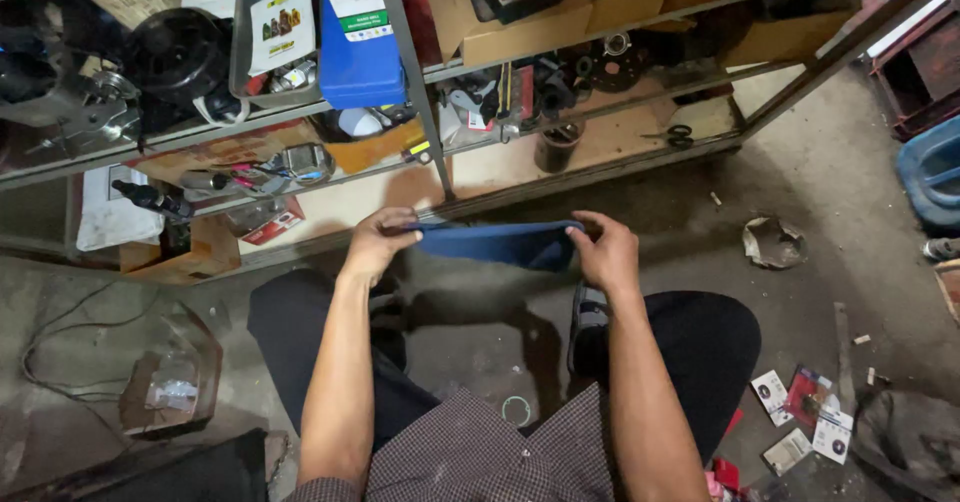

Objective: Cleaning and organizing small parts boxes in a workshop environment using a cloth.

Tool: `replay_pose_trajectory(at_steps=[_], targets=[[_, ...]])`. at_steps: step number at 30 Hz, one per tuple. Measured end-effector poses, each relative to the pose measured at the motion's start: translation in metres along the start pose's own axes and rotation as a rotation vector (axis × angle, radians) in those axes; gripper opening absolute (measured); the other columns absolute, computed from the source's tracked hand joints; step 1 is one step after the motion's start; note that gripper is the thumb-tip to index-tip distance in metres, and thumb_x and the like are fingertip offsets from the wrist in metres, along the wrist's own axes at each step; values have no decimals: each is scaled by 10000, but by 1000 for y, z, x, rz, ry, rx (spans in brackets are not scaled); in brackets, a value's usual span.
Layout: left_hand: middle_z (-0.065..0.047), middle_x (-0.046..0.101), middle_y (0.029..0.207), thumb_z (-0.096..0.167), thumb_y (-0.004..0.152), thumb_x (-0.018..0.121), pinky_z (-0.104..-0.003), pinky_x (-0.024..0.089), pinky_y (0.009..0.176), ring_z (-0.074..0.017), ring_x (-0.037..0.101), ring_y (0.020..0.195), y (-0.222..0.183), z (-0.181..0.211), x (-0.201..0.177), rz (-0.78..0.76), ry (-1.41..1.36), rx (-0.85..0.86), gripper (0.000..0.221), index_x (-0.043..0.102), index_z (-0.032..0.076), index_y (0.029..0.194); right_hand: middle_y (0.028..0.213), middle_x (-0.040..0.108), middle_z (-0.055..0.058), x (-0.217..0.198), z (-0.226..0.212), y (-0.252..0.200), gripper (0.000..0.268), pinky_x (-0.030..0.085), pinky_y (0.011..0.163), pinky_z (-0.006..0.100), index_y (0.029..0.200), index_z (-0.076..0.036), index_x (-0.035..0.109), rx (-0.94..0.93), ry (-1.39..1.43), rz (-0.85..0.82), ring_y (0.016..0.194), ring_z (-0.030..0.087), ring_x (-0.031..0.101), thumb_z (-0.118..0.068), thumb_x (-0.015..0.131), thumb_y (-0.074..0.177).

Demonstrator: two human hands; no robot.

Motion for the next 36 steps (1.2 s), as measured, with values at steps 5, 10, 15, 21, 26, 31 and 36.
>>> replay_pose_trajectory(at_steps=[5, 10, 15, 21, 26, 31, 36], targets=[[-97, 761, 1117, -5, 698, 862, -324, 559, 915, -179, 700, 1013, -8, 13, 5, 8, 360, 63, 485, 718, 9, 1161, 997, 780, 158, -6, -7, -1, 342, 582, 815, 358, 1147, -79, 773, 4, -3, 33, 895, 243, 764, -201, 825, 832], [-110, 779, 1008, 52, 721, 863, -325, 570, 836, -198, 728, 873, -25, 43, 6, 154, 659, 75, 422, 756, 65, 1128, 1012, 776, 141, -5, -18, -5, 371, 584, 816, 346, 1153, -86, 761, 16, 24, 1, 901, 230, 771, -166, 823, 796], [-151, 761, 1043, 54, 756, 816, -363, 576, 854, -270, 730, 921, -25, 54, 7, 205, 759, 398, 318, 770, 53, 1070, 996, 747, 151, -13, -44, -8, 225, 566, 819, 366, 1047, -64, 782, -153, -63, 74, 896, 304, 730, -126, 815, 833], [-143, 756, 997, 92, 827, 786, -348, 559, 804, -268, 703, 856, -29, 62, 6, 211, 731, 302, 203, 767, 39, 1022, 1169, 752, 113, -7, -36, -4, 183, 505, 931, 331, 1055, -17, 720, -387, 205, 74, 1053, 230, 697, -99, 794, 909], [-52, 753, 919, 175, 910, 767, -297, 542, 797, -134, 662, 847, -3, 23, -4, 222, 360, 297, 212, 734, 28, 1060, 918, 723, 45, 17, 28, 14, 220, 520, 765, 263, 1070, -33, 730, 105, 501, 79, 816, 91, 630, -158, 799, 903], [-26, 693, 868, 230, 884, 799, -323, 498, 596, -130, 578, 710, -12, -62, 25, 257, 174, -162, 273, 750, 19, 1051, 843, 750, 36, 21, 41, -1, 229, 557, 721, 270, 1024, -29, 754, 182, 224, 246, 751, 94, 661, -180, 826, 869], [-29, 730, 929, 267, 883, 776, -315, 592, 654, -149, 641, 751, -36, -94, 80, 207, -121, -344, 338, 751, 57, 1147, 817, 755, 60, 66, 15, -22, 294, 573, 686, 297, 1023, -9, 752, 125, 337, 66, 729, 104, 678, -179, 863, 811]])
Point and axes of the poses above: each hand's wrist, its own y-axis towards the middle knuckle, its own x-axis out of the palm, z = x × y, the point moved 10 cm from there along y, towards the middle knuckle
